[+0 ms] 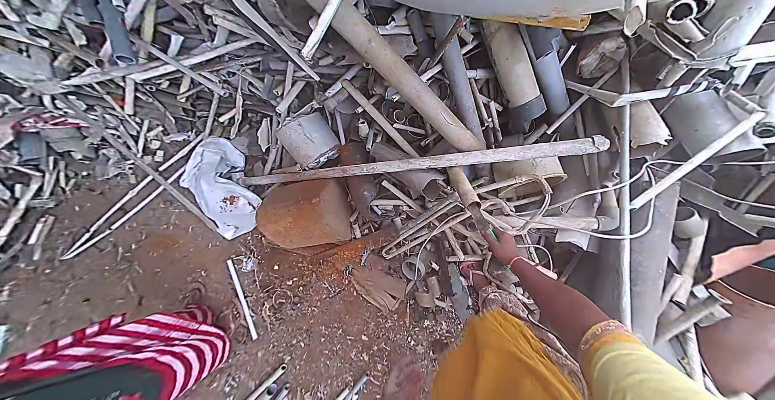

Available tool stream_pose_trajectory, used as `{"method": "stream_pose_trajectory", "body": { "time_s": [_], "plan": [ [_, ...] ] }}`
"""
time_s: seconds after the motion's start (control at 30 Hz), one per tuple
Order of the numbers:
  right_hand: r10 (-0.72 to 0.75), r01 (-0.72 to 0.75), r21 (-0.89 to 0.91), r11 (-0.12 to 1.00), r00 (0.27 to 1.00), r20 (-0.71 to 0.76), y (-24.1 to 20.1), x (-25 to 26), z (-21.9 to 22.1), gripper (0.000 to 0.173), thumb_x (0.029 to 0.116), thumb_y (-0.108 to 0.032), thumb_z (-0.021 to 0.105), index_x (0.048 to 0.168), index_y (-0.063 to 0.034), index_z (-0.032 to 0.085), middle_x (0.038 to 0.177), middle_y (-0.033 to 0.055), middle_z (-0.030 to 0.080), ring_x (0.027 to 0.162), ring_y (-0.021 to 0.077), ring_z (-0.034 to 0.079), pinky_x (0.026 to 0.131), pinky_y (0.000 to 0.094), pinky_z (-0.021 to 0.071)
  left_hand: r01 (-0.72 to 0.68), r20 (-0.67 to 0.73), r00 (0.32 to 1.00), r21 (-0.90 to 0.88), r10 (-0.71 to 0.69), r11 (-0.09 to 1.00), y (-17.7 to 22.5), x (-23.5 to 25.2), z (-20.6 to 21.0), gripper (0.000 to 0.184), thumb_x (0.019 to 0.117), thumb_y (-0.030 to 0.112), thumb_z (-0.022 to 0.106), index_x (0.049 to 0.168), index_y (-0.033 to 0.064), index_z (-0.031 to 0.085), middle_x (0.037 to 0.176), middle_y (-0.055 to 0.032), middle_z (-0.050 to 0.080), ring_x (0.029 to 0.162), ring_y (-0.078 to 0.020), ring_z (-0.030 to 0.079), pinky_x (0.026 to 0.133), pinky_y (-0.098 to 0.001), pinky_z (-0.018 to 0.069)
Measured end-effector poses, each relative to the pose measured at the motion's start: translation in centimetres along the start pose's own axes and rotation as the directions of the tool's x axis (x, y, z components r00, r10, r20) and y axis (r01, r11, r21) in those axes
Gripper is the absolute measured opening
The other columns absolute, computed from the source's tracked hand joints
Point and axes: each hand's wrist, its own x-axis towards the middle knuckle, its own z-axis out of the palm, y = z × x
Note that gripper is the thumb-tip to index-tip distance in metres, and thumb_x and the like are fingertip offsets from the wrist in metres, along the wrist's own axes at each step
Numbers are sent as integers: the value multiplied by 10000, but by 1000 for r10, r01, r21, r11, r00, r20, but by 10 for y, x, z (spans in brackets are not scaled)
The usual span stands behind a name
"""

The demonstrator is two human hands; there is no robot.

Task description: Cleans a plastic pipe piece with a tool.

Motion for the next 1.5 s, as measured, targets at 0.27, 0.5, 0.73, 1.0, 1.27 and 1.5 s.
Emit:
{"method": "stream_pose_trajectory", "body": {
  "time_s": [0.27,0.5,0.73,1.0,1.27,1.5],
  "plan": [
    [-33,33,84,996,999,2,-3,-14,-3,468,1063,-422,550,1050,24,692,841,162,671,783,300,648,812,537,507,29,179,984,-124,-7,992,168,81,108,447,1130,272,384,1475,-8,433,1377,-204,603,1192,-271,612,990,-426,473],
    [-61,60,63,996,998,25,4,-11,-15,478,1040,-449,560,1078,3,711,878,173,696,830,324,670,829,563,508,6,196,980,59,-17,998,240,159,234,668,1108,486,358,1560,-6,333,1576,-236,424,1460,-353,413,1162,-517,341],
    [-14,25,-66,998,989,150,23,-21,-28,541,1043,-506,527,1108,10,675,944,203,690,928,368,672,885,588,483,21,44,999,-60,-19,998,255,190,272,638,1070,348,551,1547,-3,313,1540,-266,424,1368,-370,495,1085,-490,451],
    [262,-263,61,963,965,22,86,-116,-19,484,1058,-309,576,1399,30,530,1197,284,668,1094,437,670,947,606,509,50,32,998,152,-55,987,239,154,183,705,945,52,708,1535,-14,327,1566,-244,390,1394,-356,473,1096,-472,464],
    [-110,293,-480,827,921,373,-9,-166,2,544,1123,-229,392,1637,-105,262,1470,302,506,1101,504,664,883,632,543,104,110,983,347,-150,932,166,53,120,534,981,-14,586,1475,-58,386,1431,-259,496,1235,-329,554,1010,-426,490],
    [-197,458,-596,659,871,451,-59,-195,16,476,1117,-248,407,1538,-28,368,1326,328,589,1117,530,646,897,666,516,-126,72,991,164,116,978,96,-11,8,498,939,-72,631,1403,-82,451,1187,-251,606,943,-253,624,819,-372,545]
  ]
}}
